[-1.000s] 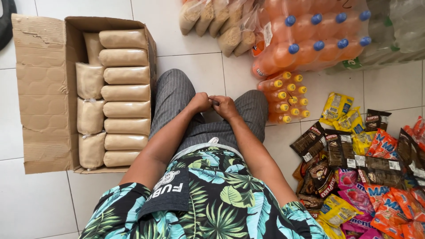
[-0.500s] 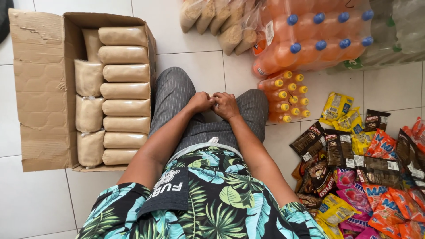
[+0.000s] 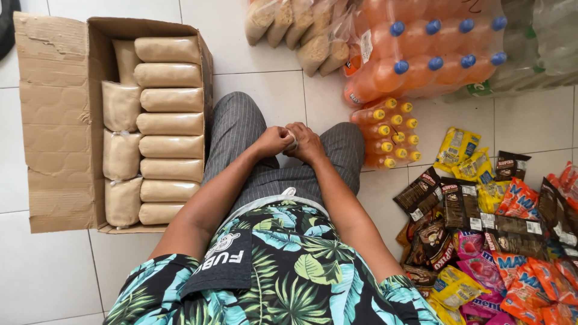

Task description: Packing small bags of sugar or powder into a cardboard box in a storage area.

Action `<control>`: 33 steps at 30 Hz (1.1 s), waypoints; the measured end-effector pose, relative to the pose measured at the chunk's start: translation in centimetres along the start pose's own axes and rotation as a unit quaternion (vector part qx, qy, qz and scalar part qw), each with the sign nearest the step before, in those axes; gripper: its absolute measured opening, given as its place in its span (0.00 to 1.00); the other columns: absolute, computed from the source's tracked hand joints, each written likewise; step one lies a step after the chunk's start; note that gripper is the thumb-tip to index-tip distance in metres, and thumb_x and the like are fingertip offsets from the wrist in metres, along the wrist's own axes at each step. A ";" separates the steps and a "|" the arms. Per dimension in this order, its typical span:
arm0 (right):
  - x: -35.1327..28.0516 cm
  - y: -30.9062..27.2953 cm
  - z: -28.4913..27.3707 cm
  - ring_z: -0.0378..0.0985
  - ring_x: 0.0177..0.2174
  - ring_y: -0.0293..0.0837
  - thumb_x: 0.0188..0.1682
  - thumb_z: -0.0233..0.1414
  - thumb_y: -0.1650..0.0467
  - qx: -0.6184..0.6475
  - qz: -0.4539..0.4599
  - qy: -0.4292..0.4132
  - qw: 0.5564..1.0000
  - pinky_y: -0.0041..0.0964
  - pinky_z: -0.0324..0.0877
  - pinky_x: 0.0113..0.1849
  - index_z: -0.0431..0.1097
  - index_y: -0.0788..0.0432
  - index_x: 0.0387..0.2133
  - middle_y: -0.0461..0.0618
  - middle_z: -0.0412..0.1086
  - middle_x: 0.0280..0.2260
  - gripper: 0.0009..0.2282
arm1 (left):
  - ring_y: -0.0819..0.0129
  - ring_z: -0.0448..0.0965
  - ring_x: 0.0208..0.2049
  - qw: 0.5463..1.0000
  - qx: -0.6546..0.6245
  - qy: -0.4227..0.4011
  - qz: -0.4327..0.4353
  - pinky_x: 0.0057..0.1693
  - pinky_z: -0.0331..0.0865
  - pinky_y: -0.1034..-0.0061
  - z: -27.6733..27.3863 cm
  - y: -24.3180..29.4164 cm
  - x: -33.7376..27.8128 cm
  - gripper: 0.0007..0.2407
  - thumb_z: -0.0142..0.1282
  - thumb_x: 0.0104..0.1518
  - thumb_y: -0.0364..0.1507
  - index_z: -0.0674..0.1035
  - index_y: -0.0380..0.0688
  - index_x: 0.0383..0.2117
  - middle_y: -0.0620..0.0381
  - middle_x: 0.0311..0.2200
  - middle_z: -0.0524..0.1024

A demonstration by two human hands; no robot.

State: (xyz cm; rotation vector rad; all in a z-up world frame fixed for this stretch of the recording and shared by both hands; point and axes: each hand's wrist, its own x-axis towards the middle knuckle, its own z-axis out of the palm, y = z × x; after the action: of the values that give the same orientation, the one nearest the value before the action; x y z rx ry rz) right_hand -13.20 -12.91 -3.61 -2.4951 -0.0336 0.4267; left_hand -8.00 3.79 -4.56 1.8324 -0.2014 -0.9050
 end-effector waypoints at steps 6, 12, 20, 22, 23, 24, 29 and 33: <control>0.1 -1.1 -0.9 0.71 0.54 0.48 0.30 0.71 0.61 0.002 0.018 -0.033 0.999 0.46 0.69 0.53 0.66 0.45 0.56 0.42 0.66 0.57 0.36 | 0.72 0.76 0.21 0.999 -0.046 -0.019 -0.014 0.33 0.72 0.76 -0.5 1.7 -1.5 0.11 0.53 0.55 0.30 0.80 0.34 0.20 0.54 0.18 0.78; -2.8 -4.0 -7.6 0.65 0.60 0.52 0.22 0.75 0.64 0.229 -0.090 -0.074 0.966 0.44 0.62 0.59 0.61 0.55 0.60 0.53 0.63 0.60 0.47 | 0.82 0.70 0.25 0.986 -0.089 -0.108 0.094 0.33 0.66 0.81 -4.2 7.3 -4.8 0.07 0.52 0.57 0.29 0.81 0.39 0.30 0.64 0.23 0.75; -10.7 -6.4 -15.1 0.69 0.59 0.50 0.27 0.78 0.65 0.425 -0.256 -0.105 0.862 0.44 0.66 0.60 0.54 0.53 0.65 0.56 0.65 0.59 0.50 | 0.81 0.67 0.29 0.887 -0.263 -0.344 0.162 0.37 0.62 0.83 -7.3 19.5 -10.7 0.05 0.52 0.61 0.26 0.78 0.38 0.33 0.68 0.26 0.72; -11.9 -7.8 -14.8 0.68 0.59 0.50 0.33 0.79 0.65 0.533 -0.253 -0.109 0.800 0.46 0.66 0.61 0.47 0.52 0.67 0.58 0.64 0.60 0.52 | 0.81 0.67 0.29 0.861 -0.327 -0.355 0.157 0.37 0.61 0.83 -6.7 19.6 -9.8 0.06 0.51 0.64 0.26 0.79 0.37 0.34 0.67 0.27 0.72; -12.1 -9.4 -15.4 0.72 0.57 0.53 0.37 0.74 0.65 0.586 -0.196 -0.104 0.779 0.47 0.69 0.59 0.53 0.60 0.66 0.62 0.67 0.58 0.45 | 0.80 0.68 0.31 0.884 -0.332 -0.282 0.169 0.40 0.63 0.82 -6.4 19.5 -9.4 0.07 0.51 0.65 0.28 0.79 0.36 0.37 0.65 0.28 0.73; -12.4 -11.0 -16.0 0.76 0.54 0.55 0.40 0.70 0.66 0.635 -0.137 -0.099 0.754 0.48 0.72 0.57 0.59 0.68 0.65 0.65 0.70 0.57 0.39 | 0.78 0.70 0.32 0.901 -0.336 -0.208 0.180 0.42 0.65 0.81 -6.1 19.5 -8.8 0.09 0.52 0.67 0.30 0.79 0.36 0.40 0.63 0.30 0.73; -12.5 -12.2 -13.4 0.77 0.49 0.52 0.43 0.63 0.69 0.774 0.000 -0.010 0.634 0.46 0.74 0.50 0.56 0.66 0.61 0.60 0.71 0.51 0.33 | 0.73 0.73 0.49 0.957 -0.210 -0.040 0.195 0.56 0.69 0.77 -5.1 17.6 -12.1 0.19 0.51 0.66 0.39 0.72 0.38 0.56 0.57 0.47 0.74; -12.0 -10.0 -10.4 0.77 0.44 0.49 0.49 0.63 0.71 0.728 0.082 0.021 0.680 0.42 0.74 0.46 0.63 0.74 0.56 0.60 0.72 0.46 0.25 | 0.68 0.76 0.51 0.971 -0.210 -0.046 0.102 0.57 0.70 0.73 -3.5 16.3 -15.0 0.29 0.61 0.56 0.42 0.68 0.38 0.60 0.52 0.51 0.75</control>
State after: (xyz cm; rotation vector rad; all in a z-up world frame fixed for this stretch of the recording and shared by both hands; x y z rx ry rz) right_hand -20.65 -12.00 13.60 -0.8871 0.4005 0.2586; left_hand -11.97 6.77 17.30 1.3535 -0.2324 -0.8168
